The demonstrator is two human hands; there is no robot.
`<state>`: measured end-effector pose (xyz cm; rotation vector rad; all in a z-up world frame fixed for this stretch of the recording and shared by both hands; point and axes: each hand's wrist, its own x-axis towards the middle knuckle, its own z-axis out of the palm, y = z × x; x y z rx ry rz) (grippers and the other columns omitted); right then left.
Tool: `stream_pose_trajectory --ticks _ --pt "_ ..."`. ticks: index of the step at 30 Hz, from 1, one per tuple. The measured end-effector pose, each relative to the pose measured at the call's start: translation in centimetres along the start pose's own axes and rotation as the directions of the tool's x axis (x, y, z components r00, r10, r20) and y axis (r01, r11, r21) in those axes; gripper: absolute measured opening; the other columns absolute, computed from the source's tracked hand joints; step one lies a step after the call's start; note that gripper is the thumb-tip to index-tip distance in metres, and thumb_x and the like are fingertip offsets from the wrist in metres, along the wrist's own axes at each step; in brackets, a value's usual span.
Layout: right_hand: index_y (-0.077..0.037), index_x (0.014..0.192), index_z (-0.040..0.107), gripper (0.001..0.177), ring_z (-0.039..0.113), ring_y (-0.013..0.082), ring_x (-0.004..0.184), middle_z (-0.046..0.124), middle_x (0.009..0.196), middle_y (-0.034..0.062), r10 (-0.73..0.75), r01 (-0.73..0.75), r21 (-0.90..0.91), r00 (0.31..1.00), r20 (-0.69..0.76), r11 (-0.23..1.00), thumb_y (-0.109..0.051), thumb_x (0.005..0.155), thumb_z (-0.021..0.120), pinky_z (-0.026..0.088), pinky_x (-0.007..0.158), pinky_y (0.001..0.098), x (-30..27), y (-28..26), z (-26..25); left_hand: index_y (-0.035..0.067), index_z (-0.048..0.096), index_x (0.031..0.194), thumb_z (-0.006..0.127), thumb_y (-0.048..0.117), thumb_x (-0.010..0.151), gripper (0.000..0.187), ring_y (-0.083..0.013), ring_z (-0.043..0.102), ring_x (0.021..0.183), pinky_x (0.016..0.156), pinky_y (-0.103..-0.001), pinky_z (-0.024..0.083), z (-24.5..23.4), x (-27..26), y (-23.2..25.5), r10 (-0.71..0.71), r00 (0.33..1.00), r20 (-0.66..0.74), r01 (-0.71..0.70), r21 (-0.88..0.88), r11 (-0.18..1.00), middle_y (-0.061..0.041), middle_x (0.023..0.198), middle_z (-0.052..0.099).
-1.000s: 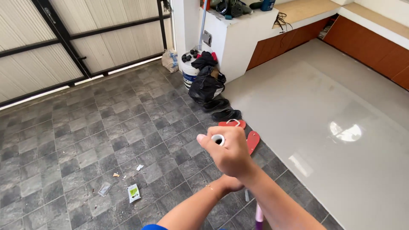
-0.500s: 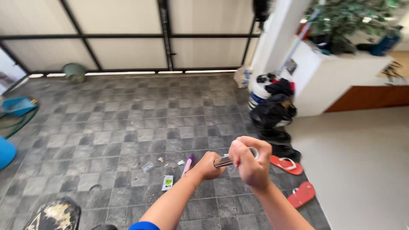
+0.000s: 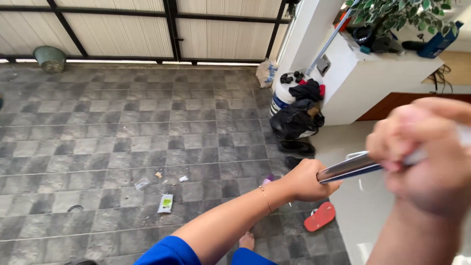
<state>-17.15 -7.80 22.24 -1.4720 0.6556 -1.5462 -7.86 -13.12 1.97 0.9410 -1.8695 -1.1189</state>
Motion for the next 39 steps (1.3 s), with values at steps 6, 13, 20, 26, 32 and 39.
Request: stream_pose_trajectory --ticks 6,13,20,26,32,39 --pt "-0.004 0.058 0.050 0.039 0.037 0.0009 0.047 0.045 0.053 -0.0053 0.156 -0.133 -0.347 0.987 0.038 0.928 -0.006 0.094 0.065 0.026 0.039 0.0255 6.0 12.6 -5.6 0.003 0.066 0.095 0.069 0.027 0.086 0.025 -0.0230 0.068 0.078 0.070 -0.041 0.055 5.2 11.1 -11.4 0.132 0.991 0.032 -0.122 -0.221 0.968 -0.011 0.083 0.068" --pt "-0.004 0.060 0.047 0.039 0.045 0.0057 0.051 0.049 0.056 -0.0006 0.083 -0.066 -0.081 0.969 0.231 0.994 -0.006 0.097 0.059 0.035 0.047 0.0259 11.8 18.8 -10.4 0.006 0.070 0.086 0.072 0.025 0.084 0.020 -0.0233 0.067 0.064 0.063 -0.040 0.054 -3.2 15.2 -17.4 -0.223 0.975 0.005 0.221 0.094 0.971 -0.014 0.072 0.070" --pt "-0.001 0.063 0.049 0.037 0.046 0.0150 0.055 0.049 0.059 0.0072 0.000 -0.089 0.252 0.942 0.335 0.963 -0.004 0.100 0.053 0.036 0.054 0.0319 17.9 29.2 -6.3 0.003 0.070 0.068 0.070 0.016 0.077 0.016 -0.0424 0.064 0.062 0.060 -0.043 0.052 -17.1 15.2 -25.4 -0.290 0.924 -0.250 0.365 0.343 0.866 -0.023 0.067 0.065" --pt "0.004 0.077 0.051 0.026 0.042 0.0162 0.048 0.046 0.057 0.0083 -0.065 -0.048 0.397 0.962 0.267 0.917 -0.003 0.102 0.050 0.037 0.049 0.0337 31.9 28.0 -9.9 0.002 0.068 0.067 0.072 0.024 0.079 0.026 -0.0419 0.065 0.062 0.058 -0.043 0.052 -21.0 28.5 -20.9 -0.109 0.969 -0.222 0.183 0.349 0.919 -0.023 0.064 0.061" --pt "-0.001 0.069 0.046 0.035 0.040 0.0116 0.045 0.043 0.056 0.0050 -0.064 0.026 0.104 0.922 0.383 0.994 -0.005 0.103 0.053 0.032 0.042 0.0290 47.9 27.0 -7.0 0.000 0.069 0.069 0.075 0.031 0.085 0.035 -0.0360 0.065 0.057 0.060 -0.042 0.052 -25.8 44.2 -19.2 -0.082 0.973 -0.215 0.116 0.150 0.982 -0.021 0.062 0.064" --pt "-0.003 0.063 0.056 0.033 0.049 0.0061 0.052 0.055 0.058 -0.0008 0.211 -0.160 -0.181 0.927 0.311 0.970 -0.012 0.093 0.065 0.038 0.047 0.0251 56.1 50.8 -5.5 0.004 0.073 0.100 0.067 0.015 0.086 0.018 -0.0305 0.071 0.080 0.067 -0.042 0.054 -27.4 56.1 -48.5 -0.117 0.938 -0.327 0.134 0.029 0.991 -0.016 0.084 0.075"
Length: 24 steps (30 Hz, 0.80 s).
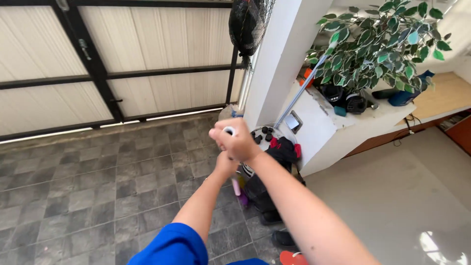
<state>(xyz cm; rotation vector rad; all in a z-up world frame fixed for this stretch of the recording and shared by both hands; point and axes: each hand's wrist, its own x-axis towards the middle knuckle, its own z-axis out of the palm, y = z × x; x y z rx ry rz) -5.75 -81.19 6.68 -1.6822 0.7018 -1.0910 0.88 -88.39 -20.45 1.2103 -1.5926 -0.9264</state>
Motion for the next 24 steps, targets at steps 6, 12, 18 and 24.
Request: stream_pose_trajectory --ticks 6,12,18,24 --pt "-0.005 0.061 0.048 0.034 0.046 0.0081 0.053 0.051 0.058 0.0017 0.039 -0.052 0.169 0.996 0.080 0.984 -0.009 0.090 0.065 0.034 0.048 0.0267 5.6 -1.3 -1.9 0.001 0.068 0.084 0.068 0.028 0.091 0.028 -0.0312 0.065 0.059 0.059 -0.044 0.051 -4.9 3.1 5.5 -0.020 0.999 0.029 0.020 0.014 1.000 -0.017 0.066 0.067" --pt "-0.006 0.065 0.045 0.034 0.042 0.0151 0.051 0.046 0.056 0.0047 -0.145 0.038 0.515 0.975 0.169 0.857 -0.010 0.095 0.060 0.040 0.060 0.0356 11.9 -1.4 -2.6 -0.003 0.062 0.069 0.070 0.035 0.093 0.046 -0.0404 0.058 0.054 0.057 -0.047 0.049 -12.7 3.5 9.5 -0.207 0.977 -0.059 0.213 0.142 0.967 -0.024 0.058 0.058" --pt "-0.008 0.063 0.042 0.030 0.038 0.0183 0.051 0.042 0.055 0.0067 -0.094 -0.107 0.656 0.960 0.263 0.747 -0.009 0.090 0.054 0.040 0.061 0.0400 19.1 8.8 -2.9 0.003 0.073 0.068 0.071 0.026 0.080 0.025 -0.0460 0.067 0.073 0.067 -0.049 0.055 -17.9 5.4 1.0 -0.240 0.898 -0.369 0.378 0.363 0.852 -0.027 0.070 0.066" --pt "-0.012 0.062 0.040 0.036 0.036 0.0182 0.050 0.035 0.053 0.0040 -0.109 -0.043 0.620 0.973 0.204 0.783 -0.019 0.095 0.051 0.039 0.061 0.0414 27.1 6.9 -17.6 0.007 0.074 0.067 0.068 0.025 0.077 0.022 -0.0459 0.067 0.075 0.072 -0.053 0.055 -12.2 19.5 7.6 -0.138 0.913 -0.383 0.316 0.454 0.833 -0.024 0.074 0.069"
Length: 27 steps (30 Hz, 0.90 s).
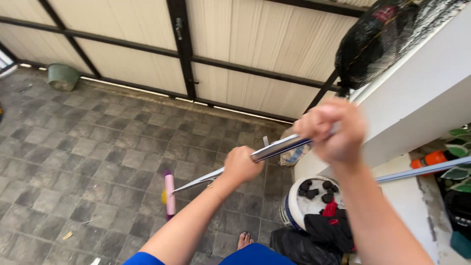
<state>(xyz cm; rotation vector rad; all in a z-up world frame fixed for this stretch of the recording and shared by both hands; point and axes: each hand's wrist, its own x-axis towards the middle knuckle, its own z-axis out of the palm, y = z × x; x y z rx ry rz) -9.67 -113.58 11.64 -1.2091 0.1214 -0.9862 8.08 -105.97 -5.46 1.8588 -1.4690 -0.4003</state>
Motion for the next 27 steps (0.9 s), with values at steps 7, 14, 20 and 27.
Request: stream_pose_trajectory --ticks 7,14,20,27 --pt "-0.004 0.077 0.048 0.020 0.038 0.0124 0.041 0.040 0.050 0.0045 -0.197 0.199 -0.238 0.980 0.031 0.951 -0.012 0.095 0.052 0.036 0.045 0.0330 3.1 -6.9 -6.7 0.001 0.069 0.070 0.067 0.023 0.083 0.025 -0.0462 0.067 0.077 0.071 -0.049 0.056 10.9 10.7 10.6 0.261 0.964 0.053 -0.231 -0.319 0.919 -0.026 0.075 0.066" --pt "-0.004 0.060 0.048 0.035 0.041 0.0058 0.053 0.046 0.056 -0.0013 0.001 0.009 -0.560 1.000 0.017 0.829 -0.010 0.090 0.065 0.032 0.047 0.0256 11.5 4.5 -8.0 -0.001 0.066 0.110 0.065 0.017 0.088 0.028 -0.0360 0.070 0.095 0.077 -0.044 0.054 12.2 17.1 1.4 0.340 0.928 -0.150 -0.366 -0.529 0.766 -0.020 0.097 0.071" --pt "-0.006 0.060 0.046 0.034 0.041 0.0124 0.043 0.044 0.051 0.0029 0.047 -0.044 -0.055 0.997 0.068 0.998 -0.007 0.091 0.059 0.035 0.044 0.0302 19.6 13.3 -0.8 -0.004 0.062 0.065 0.074 0.027 0.085 0.039 -0.0430 0.062 0.058 0.059 -0.047 0.052 0.4 17.3 -10.5 -0.206 0.979 -0.007 0.195 -0.291 0.937 -0.024 0.060 0.060" --pt "-0.005 0.063 0.045 0.031 0.039 0.0142 0.044 0.043 0.052 0.0058 0.069 -0.090 0.156 0.988 0.137 0.984 -0.005 0.092 0.054 0.036 0.045 0.0332 21.6 25.6 14.1 0.000 0.063 0.063 0.070 0.027 0.083 0.034 -0.0396 0.067 0.060 0.059 -0.044 0.053 -13.4 9.3 -24.5 -0.358 0.915 -0.187 0.323 -0.192 0.927 -0.024 0.063 0.061"
